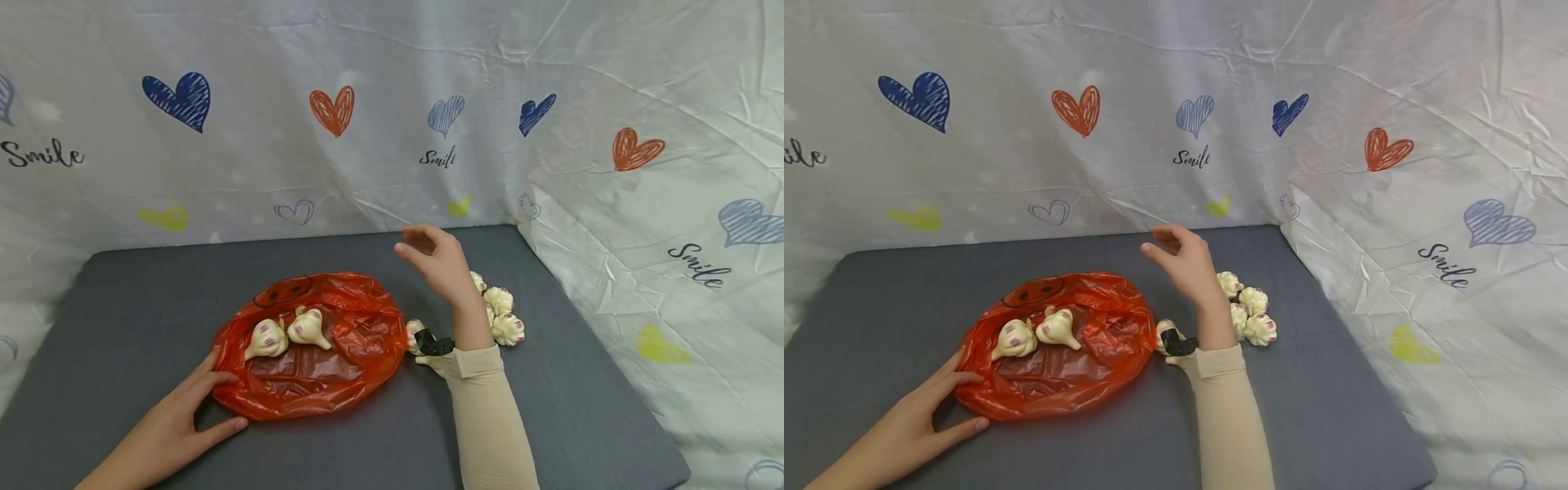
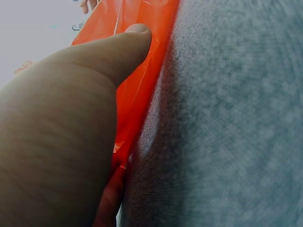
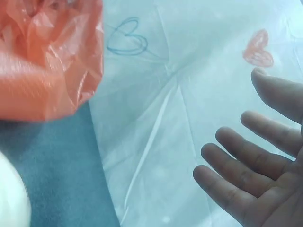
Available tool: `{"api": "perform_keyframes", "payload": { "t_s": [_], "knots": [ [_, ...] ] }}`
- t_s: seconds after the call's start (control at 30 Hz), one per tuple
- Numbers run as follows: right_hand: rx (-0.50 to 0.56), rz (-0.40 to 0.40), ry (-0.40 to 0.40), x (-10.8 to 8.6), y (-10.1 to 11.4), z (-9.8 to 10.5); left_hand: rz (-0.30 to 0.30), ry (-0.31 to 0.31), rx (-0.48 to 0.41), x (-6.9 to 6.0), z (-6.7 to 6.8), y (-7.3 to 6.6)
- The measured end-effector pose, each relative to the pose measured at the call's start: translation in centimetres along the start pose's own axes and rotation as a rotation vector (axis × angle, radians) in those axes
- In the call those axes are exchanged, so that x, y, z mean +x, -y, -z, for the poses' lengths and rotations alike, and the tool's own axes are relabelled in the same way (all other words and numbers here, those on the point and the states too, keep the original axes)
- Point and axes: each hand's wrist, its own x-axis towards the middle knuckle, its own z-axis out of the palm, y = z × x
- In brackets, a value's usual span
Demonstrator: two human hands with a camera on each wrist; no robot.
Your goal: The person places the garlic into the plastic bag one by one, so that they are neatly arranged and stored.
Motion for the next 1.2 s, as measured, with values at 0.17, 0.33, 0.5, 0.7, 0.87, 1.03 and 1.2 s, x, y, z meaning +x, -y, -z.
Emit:
{"api": "perform_keyframes", "payload": {
  "t_s": [0.17,0.33,0.5,0.7,0.87,1.03,1.2],
  "knots": [
    [0.002,-0.025,-0.024,-0.1,-0.7,0.7,0.003,0.0,-0.001,-0.1,-0.1,0.1],
    [0.005,-0.045,-0.035,-0.1,-1.2,1.3,0.007,0.002,-0.001,-0.3,0.0,0.1],
    [-0.01,-0.066,-0.034,0.2,-1.6,1.6,-0.015,-0.007,-0.011,-0.3,0.4,-0.1],
    [-0.029,-0.102,-0.046,0.4,-2.6,2.0,-0.003,-0.004,-0.001,-0.2,0.6,-0.2],
    [-0.035,-0.133,-0.07,0.2,-3.3,2.5,-0.004,-0.009,0.003,-0.3,0.5,-0.2],
    [-0.044,-0.17,-0.059,0.1,-4.1,3.0,-0.01,-0.016,0.006,-0.3,0.5,-0.3],
    [-0.055,-0.22,-0.033,-0.3,-4.7,3.5,0.004,-0.003,0.009,-0.2,0.3,-0.4]
  ]
}}
